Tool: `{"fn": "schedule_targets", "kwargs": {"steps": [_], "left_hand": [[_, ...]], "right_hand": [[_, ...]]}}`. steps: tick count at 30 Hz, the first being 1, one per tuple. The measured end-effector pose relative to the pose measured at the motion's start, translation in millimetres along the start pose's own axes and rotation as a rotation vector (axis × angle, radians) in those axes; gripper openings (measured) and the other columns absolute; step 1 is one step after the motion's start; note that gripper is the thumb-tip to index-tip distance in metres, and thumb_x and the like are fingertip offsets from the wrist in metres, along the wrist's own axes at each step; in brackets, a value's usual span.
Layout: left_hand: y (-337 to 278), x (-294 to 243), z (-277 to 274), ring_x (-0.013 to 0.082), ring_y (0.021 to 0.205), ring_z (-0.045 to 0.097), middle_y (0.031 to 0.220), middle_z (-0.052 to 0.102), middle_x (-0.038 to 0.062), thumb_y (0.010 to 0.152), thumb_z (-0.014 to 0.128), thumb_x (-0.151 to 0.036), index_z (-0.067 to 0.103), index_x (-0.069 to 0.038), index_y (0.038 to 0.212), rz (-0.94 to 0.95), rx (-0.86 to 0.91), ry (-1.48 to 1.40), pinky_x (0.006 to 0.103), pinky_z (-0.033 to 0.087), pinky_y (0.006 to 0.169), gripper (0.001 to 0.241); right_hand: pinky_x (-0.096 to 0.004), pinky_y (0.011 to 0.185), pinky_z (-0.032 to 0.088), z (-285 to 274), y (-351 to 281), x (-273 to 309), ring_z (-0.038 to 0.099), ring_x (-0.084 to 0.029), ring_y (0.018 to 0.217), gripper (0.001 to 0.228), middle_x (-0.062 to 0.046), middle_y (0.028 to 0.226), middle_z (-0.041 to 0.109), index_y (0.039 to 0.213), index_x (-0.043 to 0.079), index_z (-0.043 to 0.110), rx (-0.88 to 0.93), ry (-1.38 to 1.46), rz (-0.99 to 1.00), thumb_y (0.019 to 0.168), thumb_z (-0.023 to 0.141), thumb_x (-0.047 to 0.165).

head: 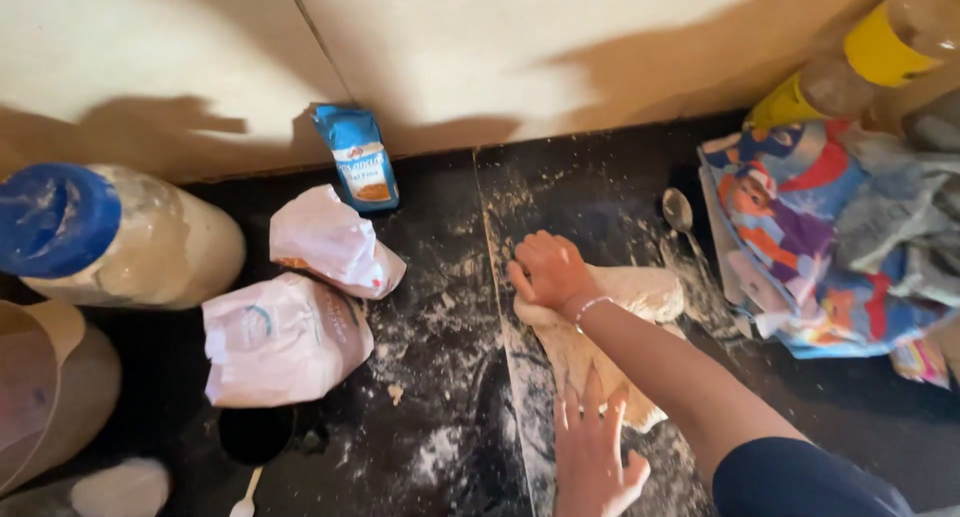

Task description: Knead dough on a floured surface at a kitchen counter.

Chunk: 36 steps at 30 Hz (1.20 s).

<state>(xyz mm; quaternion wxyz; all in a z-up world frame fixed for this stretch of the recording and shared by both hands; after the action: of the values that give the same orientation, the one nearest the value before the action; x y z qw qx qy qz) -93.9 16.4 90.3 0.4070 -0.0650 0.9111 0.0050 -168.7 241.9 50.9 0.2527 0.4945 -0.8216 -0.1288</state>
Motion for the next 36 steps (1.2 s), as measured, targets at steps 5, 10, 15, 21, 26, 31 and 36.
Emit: {"fn": "schedule_targets", "kwargs": {"steps": [5,10,15,21,26,31,36], "left_hand": [[3,14,22,0.0575,0.137,0.029,0.162,0.028,0.025,0.067,0.068,-0.024,0.049,-0.014,0.144,-0.052,0.103,0.013,0.0728,0.016,0.11,0.081],[1,4,10,0.0561,0.142,0.026,0.162,0.029,0.025,0.066,0.065,-0.016,0.053,-0.012,0.141,-0.054,0.002,-0.021,0.0779,0.01,0.11,0.075],[-2,1,11,0.0408,0.152,0.014,0.169,0.015,0.012,0.082,0.073,-0.035,0.04,-0.026,0.153,-0.131,0.182,0.17,0.0685,0.005,0.119,0.079],[-13,-10,3,0.0363,0.155,0.011,0.163,0.031,0.013,0.087,0.074,-0.037,0.028,-0.022,0.159,-0.154,0.266,0.111,0.065,-0.006,0.122,0.087],[-25,0,-21,0.0349,0.146,0.026,0.153,0.036,0.009,0.088,0.072,-0.032,0.044,-0.016,0.146,-0.057,0.23,0.173,0.0756,0.007,0.112,0.067],[-32,11,-41,0.0431,0.144,0.038,0.162,0.034,0.018,0.087,0.074,-0.013,0.063,-0.015,0.14,-0.028,0.03,-0.026,0.0816,0.015,0.107,0.054],[-24,12,-58,0.0395,0.149,0.034,0.166,0.027,0.018,0.088,0.064,-0.011,0.064,-0.013,0.142,-0.214,-0.085,-0.447,0.0624,0.024,0.117,0.054]], "right_hand": [[-0.03,0.043,0.038,21,42,-36,0.045,-0.015,0.051,0.036,-0.002,0.056,0.049,0.064,0.011,0.054,0.039,0.005,0.218,0.096,0.045,0.023],[-0.04,0.044,0.027,29,48,-56,0.041,-0.022,0.05,0.047,-0.004,0.055,0.041,0.059,0.011,0.042,-0.111,-0.02,0.294,0.103,0.05,0.025],[-0.027,0.058,0.052,-44,-3,12,0.059,-0.011,0.054,0.082,0.002,0.058,0.06,0.068,0.014,0.069,0.788,0.142,0.567,0.094,0.019,0.073],[-0.021,0.042,0.028,-91,-150,61,0.032,-0.005,0.047,0.057,0.01,0.057,0.047,0.067,0.023,0.049,0.751,0.067,0.4,0.099,0.02,0.06],[-0.033,0.069,0.04,-49,-144,53,0.041,-0.018,0.066,0.032,-0.004,0.072,0.049,0.075,0.012,0.049,0.482,0.473,0.529,0.103,0.042,0.025],[-0.026,0.061,0.05,-32,-94,38,0.053,-0.012,0.062,0.043,0.004,0.07,0.058,0.075,0.021,0.057,0.508,0.135,0.389,0.104,0.035,0.044],[-0.038,0.077,0.039,-19,-46,25,0.041,-0.017,0.076,0.032,-0.001,0.08,0.051,0.086,0.017,0.052,0.514,-0.129,0.056,0.098,0.036,0.042]]}}
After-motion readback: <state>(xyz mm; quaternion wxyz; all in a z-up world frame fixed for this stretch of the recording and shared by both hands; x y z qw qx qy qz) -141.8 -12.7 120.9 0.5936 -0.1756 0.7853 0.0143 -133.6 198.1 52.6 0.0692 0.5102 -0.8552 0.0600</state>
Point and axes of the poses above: each hand's wrist, its own y-axis towards the middle knuckle, its own z-axis out of the palm, x = y × z, the point moved 3 cm from there along y, towards the middle knuckle
